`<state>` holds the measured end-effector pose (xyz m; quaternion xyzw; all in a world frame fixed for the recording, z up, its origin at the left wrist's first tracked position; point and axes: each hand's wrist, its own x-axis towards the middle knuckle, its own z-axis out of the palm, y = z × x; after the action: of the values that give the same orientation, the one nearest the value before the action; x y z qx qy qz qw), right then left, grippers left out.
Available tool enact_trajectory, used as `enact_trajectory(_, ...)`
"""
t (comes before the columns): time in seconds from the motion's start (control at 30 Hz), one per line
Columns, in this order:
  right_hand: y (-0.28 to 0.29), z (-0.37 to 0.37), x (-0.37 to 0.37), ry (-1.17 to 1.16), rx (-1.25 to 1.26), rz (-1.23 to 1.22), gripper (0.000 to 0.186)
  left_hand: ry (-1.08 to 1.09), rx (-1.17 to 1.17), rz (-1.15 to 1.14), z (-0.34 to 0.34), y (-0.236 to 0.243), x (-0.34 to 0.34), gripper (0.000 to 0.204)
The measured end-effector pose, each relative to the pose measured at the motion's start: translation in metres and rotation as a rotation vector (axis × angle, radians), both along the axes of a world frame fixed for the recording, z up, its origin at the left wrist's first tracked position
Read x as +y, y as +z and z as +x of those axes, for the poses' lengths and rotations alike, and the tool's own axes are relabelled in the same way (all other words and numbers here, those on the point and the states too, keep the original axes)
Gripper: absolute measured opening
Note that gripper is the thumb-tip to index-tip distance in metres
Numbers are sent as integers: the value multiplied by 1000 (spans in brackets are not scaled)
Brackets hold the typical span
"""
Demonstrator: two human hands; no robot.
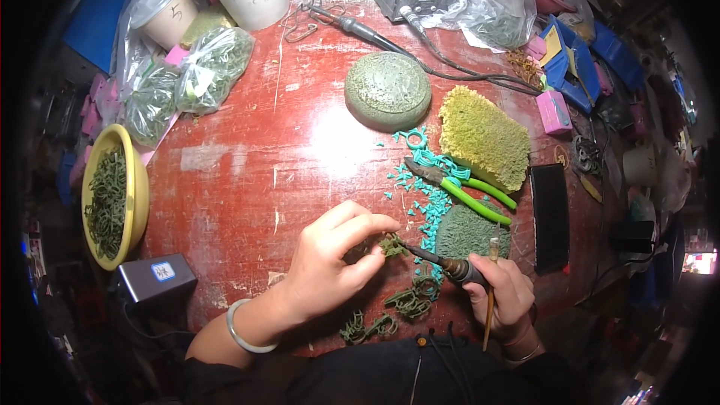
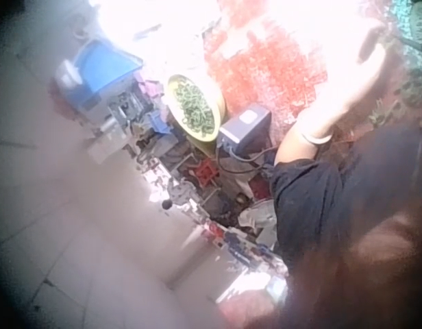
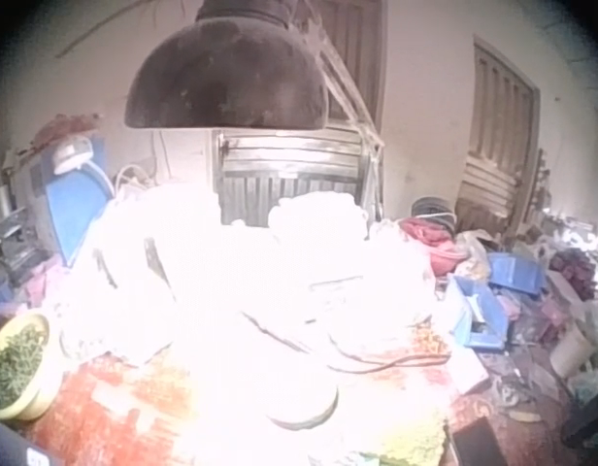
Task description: The person shapes and welds small green wax jewelry models by hand using a heated wax working tool.
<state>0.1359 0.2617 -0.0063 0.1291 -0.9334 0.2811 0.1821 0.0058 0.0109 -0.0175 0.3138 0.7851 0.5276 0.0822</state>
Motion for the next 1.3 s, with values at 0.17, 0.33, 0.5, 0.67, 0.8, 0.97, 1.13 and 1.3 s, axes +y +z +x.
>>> enact_trajectory(0.17,-1,-1,0,3,0,1,38,12,-1,-2,0,-1,-1,28)
enact_trajectory(0.33,-2,1,0,-15,28,-11,34,-10,-63,30,-3,-1,-3,28)
enact_trajectory(0.5,-3,-2,4,-499,107,7,35,-35,-499,246,-4,3,-6,26)
enact_trajectory(0.67,-2,-5,11,-573,-66,-36,35,-71,-1271,564,-9,-1,-13,26)
enact_trajectory(0.8,-4,-7,11,-588,60,40,35,-114,-1469,754,-11,-9,-18,30)
enact_trajectory(0.97,-2,-5,6,-528,-6,-32,35,-174,-1640,911,-11,-19,-19,32)
enact_trajectory(1.13,-3,-1,3,-441,73,-12,35,-220,-1709,995,-13,-26,-22,40)
enact_trajectory(1.3,-1,-3,4,-404,73,-5,36,-256,-1746,1030,-17,-23,-18,48)
